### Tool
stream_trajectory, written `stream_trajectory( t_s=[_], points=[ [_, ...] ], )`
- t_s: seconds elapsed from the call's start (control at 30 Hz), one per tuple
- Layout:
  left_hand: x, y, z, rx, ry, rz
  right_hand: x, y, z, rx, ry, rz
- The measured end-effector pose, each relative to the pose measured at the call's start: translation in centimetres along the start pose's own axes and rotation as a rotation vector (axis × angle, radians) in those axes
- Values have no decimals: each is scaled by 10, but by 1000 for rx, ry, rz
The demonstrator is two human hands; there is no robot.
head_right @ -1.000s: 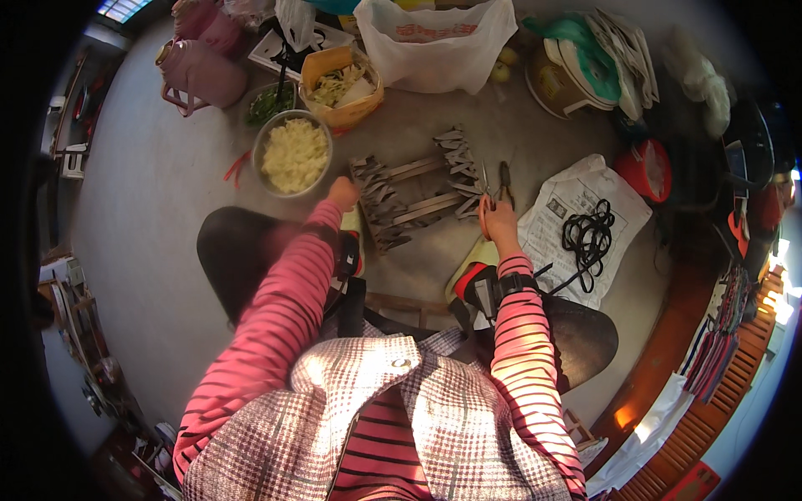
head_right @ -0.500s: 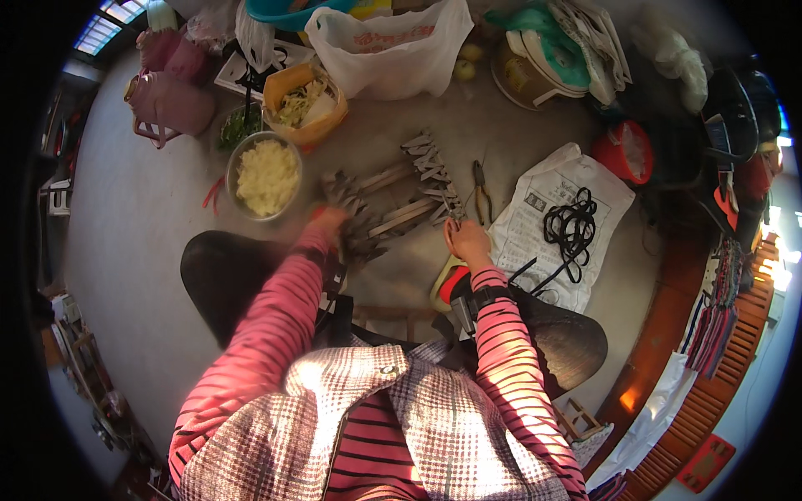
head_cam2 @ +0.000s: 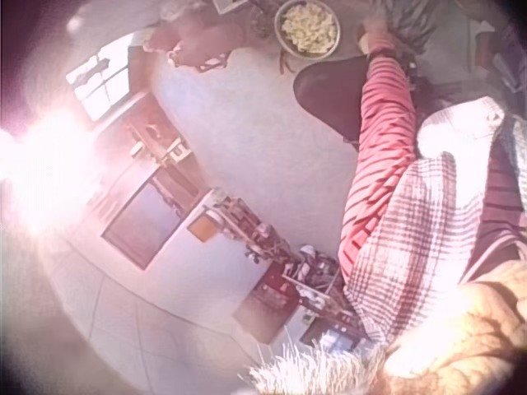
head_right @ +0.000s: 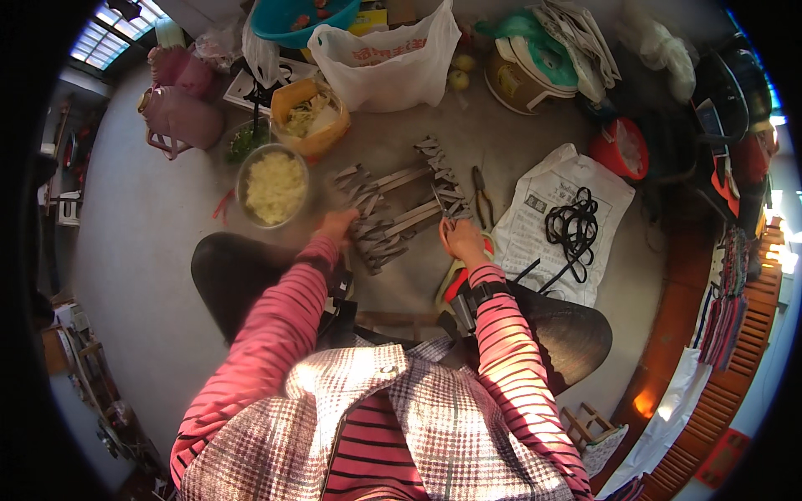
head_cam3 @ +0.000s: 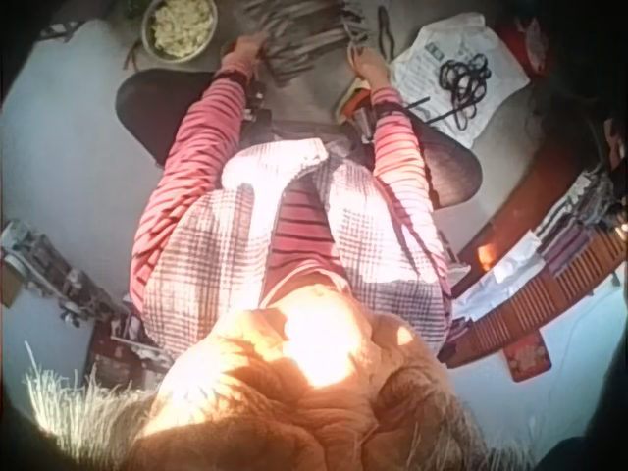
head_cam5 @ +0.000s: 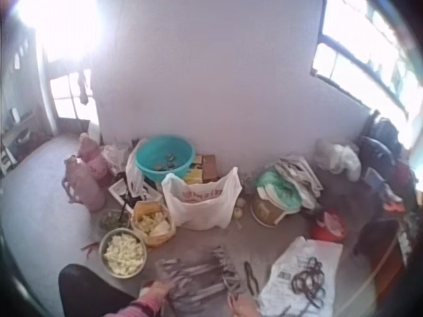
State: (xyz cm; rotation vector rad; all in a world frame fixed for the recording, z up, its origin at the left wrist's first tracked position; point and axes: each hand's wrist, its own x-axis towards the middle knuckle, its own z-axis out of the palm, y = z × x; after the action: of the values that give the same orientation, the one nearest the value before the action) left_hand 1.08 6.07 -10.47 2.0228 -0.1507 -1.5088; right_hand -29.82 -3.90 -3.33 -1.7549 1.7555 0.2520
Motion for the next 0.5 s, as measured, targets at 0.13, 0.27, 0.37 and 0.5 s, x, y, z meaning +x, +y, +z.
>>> stream_trajectory(
  t_s=[0.13,0.27,0.37,0.5],
  points=[
    [-15,24,8,48,11,50,-8,-6,-3,53,49,-21],
    [-22,38,20,208,114,329,-10,-6,-12,70,1,-18],
    [-27,52,25,149,111,405,-16,-7,-17,80,22,-47],
    [-31,75,25,3,81,419,-23,-11,-28,100,43,-103]
  ],
)
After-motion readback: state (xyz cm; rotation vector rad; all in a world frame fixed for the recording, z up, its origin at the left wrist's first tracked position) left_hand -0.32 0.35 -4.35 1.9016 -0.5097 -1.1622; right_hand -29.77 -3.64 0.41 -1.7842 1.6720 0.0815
